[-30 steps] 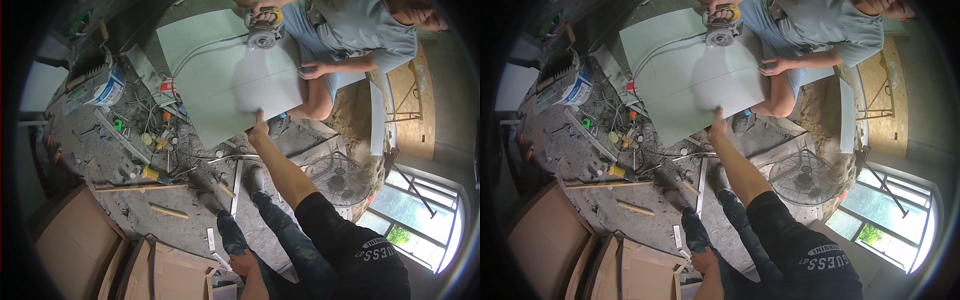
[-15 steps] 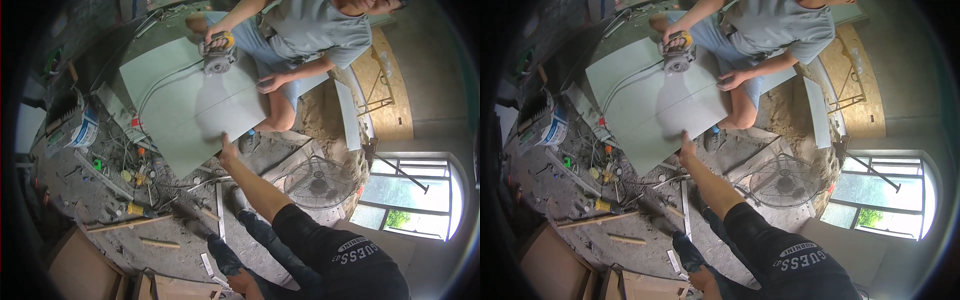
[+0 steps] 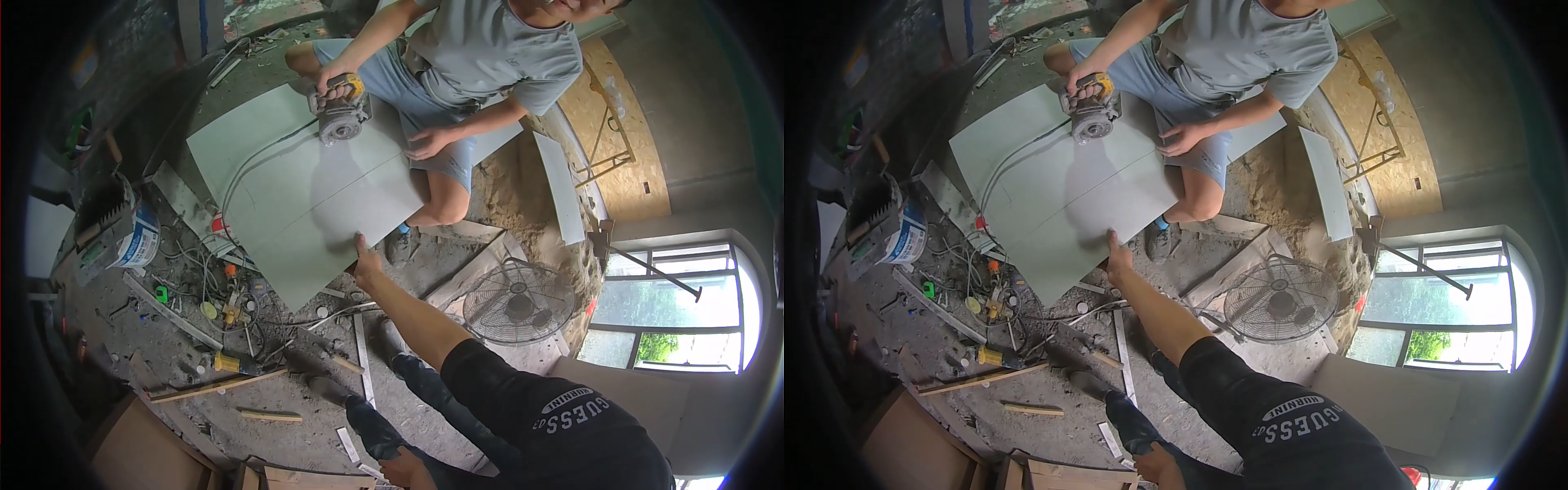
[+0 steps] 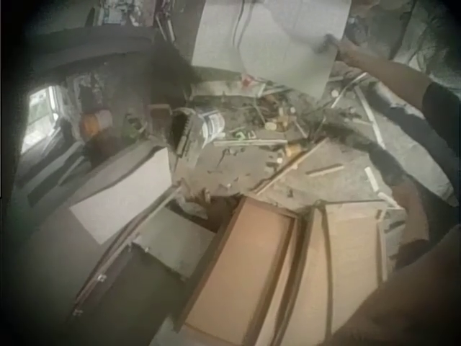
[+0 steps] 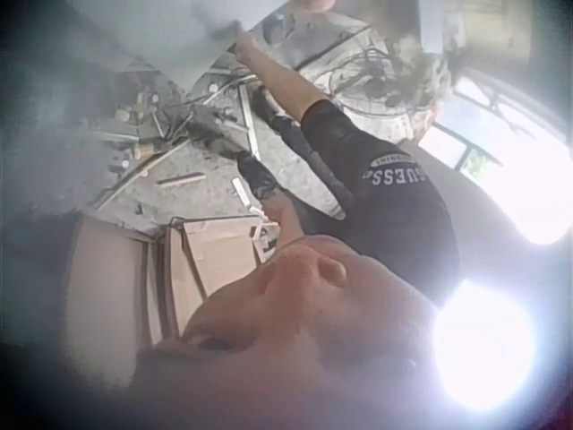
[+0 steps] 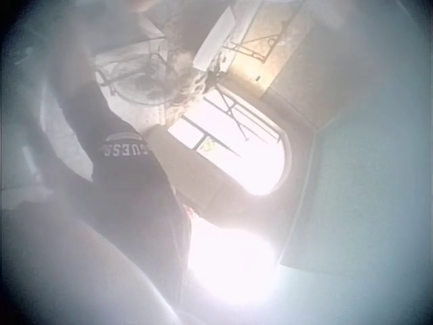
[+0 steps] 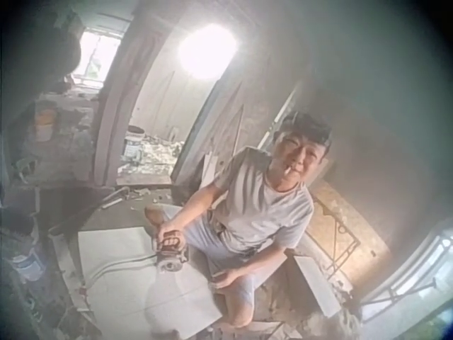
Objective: The recorder applies mortar to a cut tile piece using a trowel while a coworker operates a circular saw nearby.
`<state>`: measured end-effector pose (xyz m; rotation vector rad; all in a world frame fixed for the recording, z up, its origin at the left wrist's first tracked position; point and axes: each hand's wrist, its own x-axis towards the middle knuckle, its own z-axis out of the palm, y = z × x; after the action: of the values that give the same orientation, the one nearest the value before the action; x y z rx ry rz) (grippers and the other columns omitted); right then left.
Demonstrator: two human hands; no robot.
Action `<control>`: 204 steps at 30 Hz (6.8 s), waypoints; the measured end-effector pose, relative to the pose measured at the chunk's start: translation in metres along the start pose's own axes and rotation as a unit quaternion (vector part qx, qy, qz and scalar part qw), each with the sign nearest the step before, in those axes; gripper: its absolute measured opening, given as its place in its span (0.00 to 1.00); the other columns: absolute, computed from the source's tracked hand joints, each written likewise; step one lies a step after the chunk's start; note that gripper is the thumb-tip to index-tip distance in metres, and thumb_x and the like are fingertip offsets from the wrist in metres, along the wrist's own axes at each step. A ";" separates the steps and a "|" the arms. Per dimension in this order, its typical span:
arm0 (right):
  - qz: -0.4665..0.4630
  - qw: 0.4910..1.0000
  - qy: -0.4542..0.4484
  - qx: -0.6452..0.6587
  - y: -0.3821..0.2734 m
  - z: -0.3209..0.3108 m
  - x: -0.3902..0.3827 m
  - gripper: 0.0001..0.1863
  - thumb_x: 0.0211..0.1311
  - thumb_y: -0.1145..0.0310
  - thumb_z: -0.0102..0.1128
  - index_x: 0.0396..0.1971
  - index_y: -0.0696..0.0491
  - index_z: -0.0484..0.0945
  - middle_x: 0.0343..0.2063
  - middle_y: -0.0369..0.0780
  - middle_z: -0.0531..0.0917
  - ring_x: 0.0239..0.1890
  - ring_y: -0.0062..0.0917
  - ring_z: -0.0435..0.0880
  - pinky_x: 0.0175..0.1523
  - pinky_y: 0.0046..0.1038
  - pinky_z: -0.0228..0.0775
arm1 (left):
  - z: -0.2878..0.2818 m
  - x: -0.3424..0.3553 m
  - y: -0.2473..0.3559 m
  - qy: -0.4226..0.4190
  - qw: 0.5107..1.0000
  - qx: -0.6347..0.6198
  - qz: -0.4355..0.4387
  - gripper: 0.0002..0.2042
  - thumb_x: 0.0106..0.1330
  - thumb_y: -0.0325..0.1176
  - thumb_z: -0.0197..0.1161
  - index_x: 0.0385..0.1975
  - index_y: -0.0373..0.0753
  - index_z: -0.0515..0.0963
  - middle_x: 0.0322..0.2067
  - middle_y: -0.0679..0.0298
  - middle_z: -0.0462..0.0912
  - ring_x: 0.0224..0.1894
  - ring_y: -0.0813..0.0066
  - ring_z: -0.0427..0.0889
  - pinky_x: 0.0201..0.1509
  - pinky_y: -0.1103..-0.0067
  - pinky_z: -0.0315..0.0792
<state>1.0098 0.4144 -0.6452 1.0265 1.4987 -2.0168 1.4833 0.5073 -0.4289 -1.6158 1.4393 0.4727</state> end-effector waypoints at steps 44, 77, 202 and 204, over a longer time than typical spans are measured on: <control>-0.016 0.993 -0.115 -0.027 -0.004 -0.015 0.004 0.36 0.76 0.45 0.58 0.67 0.61 0.66 0.61 0.48 0.79 0.58 0.46 0.84 0.59 0.55 0.82 | 0.058 0.024 -0.016 0.106 0.994 -0.030 -0.002 0.32 0.54 0.54 0.71 0.51 0.34 0.76 0.46 0.50 0.81 0.50 0.50 0.82 0.55 0.59 0.76; -0.046 0.991 -0.119 -0.037 -0.004 -0.019 0.015 0.32 0.76 0.48 0.59 0.67 0.57 0.68 0.58 0.45 0.82 0.57 0.44 0.84 0.57 0.53 0.82 | -0.015 0.038 0.002 0.120 0.988 -0.067 0.070 0.27 0.59 0.51 0.68 0.50 0.34 0.82 0.45 0.47 0.85 0.49 0.47 0.84 0.53 0.57 0.77; -0.180 0.956 -0.218 0.084 -0.066 -0.102 0.083 0.20 0.73 0.73 0.56 0.61 0.65 0.72 0.56 0.48 0.82 0.56 0.44 0.85 0.63 0.50 0.81 | -0.091 0.259 0.357 -0.133 0.350 -0.743 0.555 0.23 0.76 0.36 0.58 0.58 0.20 0.69 0.52 0.46 0.81 0.51 0.56 0.87 0.59 0.58 0.86; -0.171 0.954 -0.226 0.093 -0.069 -0.107 0.093 0.20 0.73 0.73 0.56 0.60 0.65 0.72 0.55 0.48 0.83 0.55 0.44 0.85 0.62 0.50 0.81 | -0.090 0.257 0.359 -0.133 0.335 -0.743 0.563 0.22 0.76 0.36 0.58 0.57 0.19 0.70 0.50 0.46 0.82 0.50 0.56 0.88 0.57 0.57 0.86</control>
<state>0.9350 0.5459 -0.6886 0.3287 1.3186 -2.4574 1.1903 0.3105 -0.7085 -0.8291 1.5080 3.4879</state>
